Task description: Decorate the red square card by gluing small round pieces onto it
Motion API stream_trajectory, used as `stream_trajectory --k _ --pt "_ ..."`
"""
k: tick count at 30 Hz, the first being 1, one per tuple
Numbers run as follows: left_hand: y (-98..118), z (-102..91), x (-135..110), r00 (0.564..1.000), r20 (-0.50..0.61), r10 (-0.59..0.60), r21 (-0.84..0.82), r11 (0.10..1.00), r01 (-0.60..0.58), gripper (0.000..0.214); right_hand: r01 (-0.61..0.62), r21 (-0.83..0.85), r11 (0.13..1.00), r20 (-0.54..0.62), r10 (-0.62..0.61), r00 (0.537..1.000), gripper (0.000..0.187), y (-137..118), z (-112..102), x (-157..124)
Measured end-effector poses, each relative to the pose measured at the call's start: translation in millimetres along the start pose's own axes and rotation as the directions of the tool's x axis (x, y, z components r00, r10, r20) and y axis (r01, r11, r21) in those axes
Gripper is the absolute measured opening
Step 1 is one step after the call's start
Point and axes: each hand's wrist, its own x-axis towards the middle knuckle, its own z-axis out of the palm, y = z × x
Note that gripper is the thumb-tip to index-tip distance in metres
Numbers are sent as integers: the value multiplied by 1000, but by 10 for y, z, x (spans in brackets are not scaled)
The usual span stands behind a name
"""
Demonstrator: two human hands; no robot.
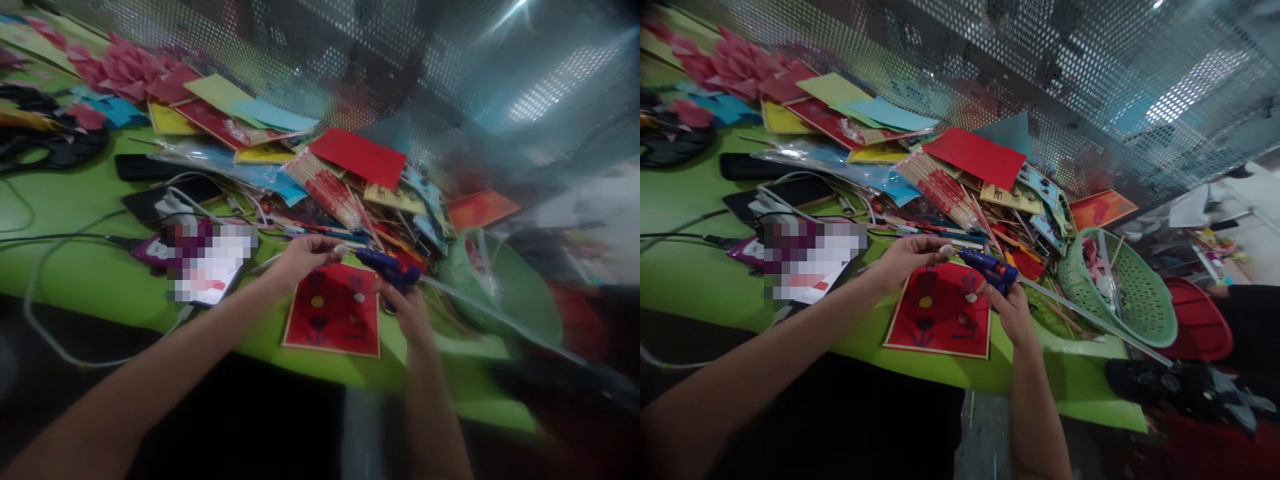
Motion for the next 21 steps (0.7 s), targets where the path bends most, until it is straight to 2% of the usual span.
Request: stream_trajectory --k 7,15,21 --pt "19 9 -6 1000 -11 -23 5 1000 23 31 -23 13 1000 -28 23 999 43 -41 27 -5" --pt "60 30 -15 997 -28 -73 -70 995 71 33 -30 16 999 -18 30 999 42 -33 12 -12" --pt "70 -4 -5 998 -25 -49 -56 997 48 38 -9 205 979 1 9 1000 44 -73 8 2"
